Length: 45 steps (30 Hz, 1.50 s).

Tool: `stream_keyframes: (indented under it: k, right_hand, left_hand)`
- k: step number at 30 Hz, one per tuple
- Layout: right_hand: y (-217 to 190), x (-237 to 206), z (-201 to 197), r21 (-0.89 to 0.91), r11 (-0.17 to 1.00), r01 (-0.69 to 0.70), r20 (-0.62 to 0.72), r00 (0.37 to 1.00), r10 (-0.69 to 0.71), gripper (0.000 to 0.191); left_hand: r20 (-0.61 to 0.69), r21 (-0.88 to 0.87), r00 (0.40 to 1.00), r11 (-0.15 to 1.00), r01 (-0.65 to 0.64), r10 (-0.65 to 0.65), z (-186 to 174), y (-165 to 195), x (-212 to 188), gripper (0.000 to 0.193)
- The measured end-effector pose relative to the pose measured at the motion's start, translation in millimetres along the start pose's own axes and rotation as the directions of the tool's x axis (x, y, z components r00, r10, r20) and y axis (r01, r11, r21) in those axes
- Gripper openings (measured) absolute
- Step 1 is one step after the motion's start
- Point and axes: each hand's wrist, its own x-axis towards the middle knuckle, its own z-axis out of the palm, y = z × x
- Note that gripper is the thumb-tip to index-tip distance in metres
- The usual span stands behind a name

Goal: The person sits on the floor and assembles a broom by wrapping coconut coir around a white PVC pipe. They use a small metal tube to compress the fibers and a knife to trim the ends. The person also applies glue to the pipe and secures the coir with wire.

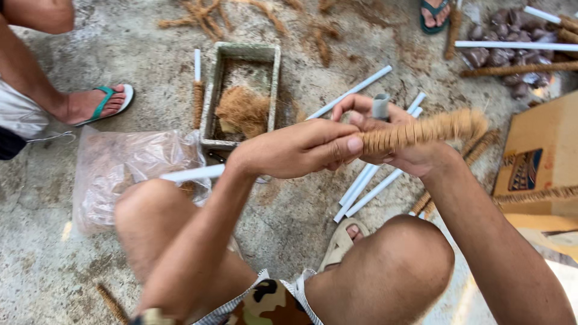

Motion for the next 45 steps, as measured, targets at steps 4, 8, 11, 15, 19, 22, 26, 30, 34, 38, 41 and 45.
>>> stream_keyframes:
  k: [4, 8, 11, 15, 19, 22, 26, 30, 34, 38, 41, 45]
  right_hand:
    - [14.1, 0.7, -12.4, -0.33, 0.94, -0.082, 0.09, 0.989, 0.118, 0.03]
    - [27.7, 24.8, -11.7, -0.568, 0.76, -0.315, -0.007, 0.926, 0.378, 0.037]
    - [40.0, 54.3, -8.3, -0.719, 0.609, -0.334, -0.084, 0.912, 0.402, 0.036]
    - [67.6, 96.2, -5.4, -0.631, 0.658, -0.411, -0.22, 0.908, 0.356, 0.029]
    - [118.5, 127.4, 6.2, -0.761, 0.448, -0.469, -0.467, 0.876, 0.124, 0.027]
    - [167.9, 130.7, 26.5, -0.731, 0.458, -0.506, -0.56, 0.828, 0.022, 0.041]
    - [224.9, 120.6, 63.9, -0.57, 0.603, -0.558, -0.745, 0.661, -0.092, 0.048]
    - [261.4, 110.5, 100.7, -0.33, 0.75, -0.573, -0.914, 0.393, -0.102, 0.039]
    - [277.4, 104.7, 107.4, -0.37, 0.882, -0.293, -0.924, 0.217, -0.316, 0.025]
    - [264.9, 105.6, 75.8, -0.272, 0.962, -0.027, -0.951, 0.156, -0.265, 0.029]
    - [236.8, 107.1, 45.3, -0.301, 0.953, 0.014, -0.934, 0.195, -0.298, 0.032]
    - [181.0, 90.0, 24.5, -0.397, 0.817, 0.418, -0.792, 0.294, -0.535, 0.034]
  left_hand:
    - [0.156, 0.486, 0.902, 0.826, 0.285, -0.403, 14.6, 22.8, 8.5, 0.047]
    - [0.126, 0.815, 0.85, 0.542, 0.205, -0.512, 30.8, 16.2, -7.1, 0.045]
    - [0.081, 0.908, 0.866, 0.395, 0.14, -0.494, 37.2, -23.3, -20.0, 0.033]
    - [-0.152, 0.949, 0.903, 0.195, 0.247, -0.401, 35.8, -103.6, -31.4, 0.015]
    - [-0.262, 0.912, 0.887, 0.204, 0.356, -0.379, 47.2, -176.9, -48.4, 0.01]
    - [-0.432, 0.809, 0.816, 0.235, 0.538, -0.383, 69.4, -210.6, -74.1, 0.018]
    - [-0.46, 0.767, 0.77, 0.24, 0.596, -0.443, 93.8, -233.2, -97.0, 0.026]
    - [-0.394, 0.805, 0.804, 0.255, 0.535, -0.445, 109.4, -243.9, -116.0, 0.026]
    - [-0.419, 0.708, 0.746, 0.328, 0.626, -0.518, 110.6, -240.3, -114.8, 0.021]
    - [-0.509, 0.587, 0.74, 0.451, 0.672, -0.44, 94.6, -211.6, -74.5, 0.026]
    - [-0.523, 0.296, 0.676, 0.634, 0.715, -0.518, 64.2, -175.7, -39.2, 0.03]
    - [-0.533, 0.271, 0.823, 0.883, 0.384, -0.195, 39.0, -115.8, -17.4, 0.023]
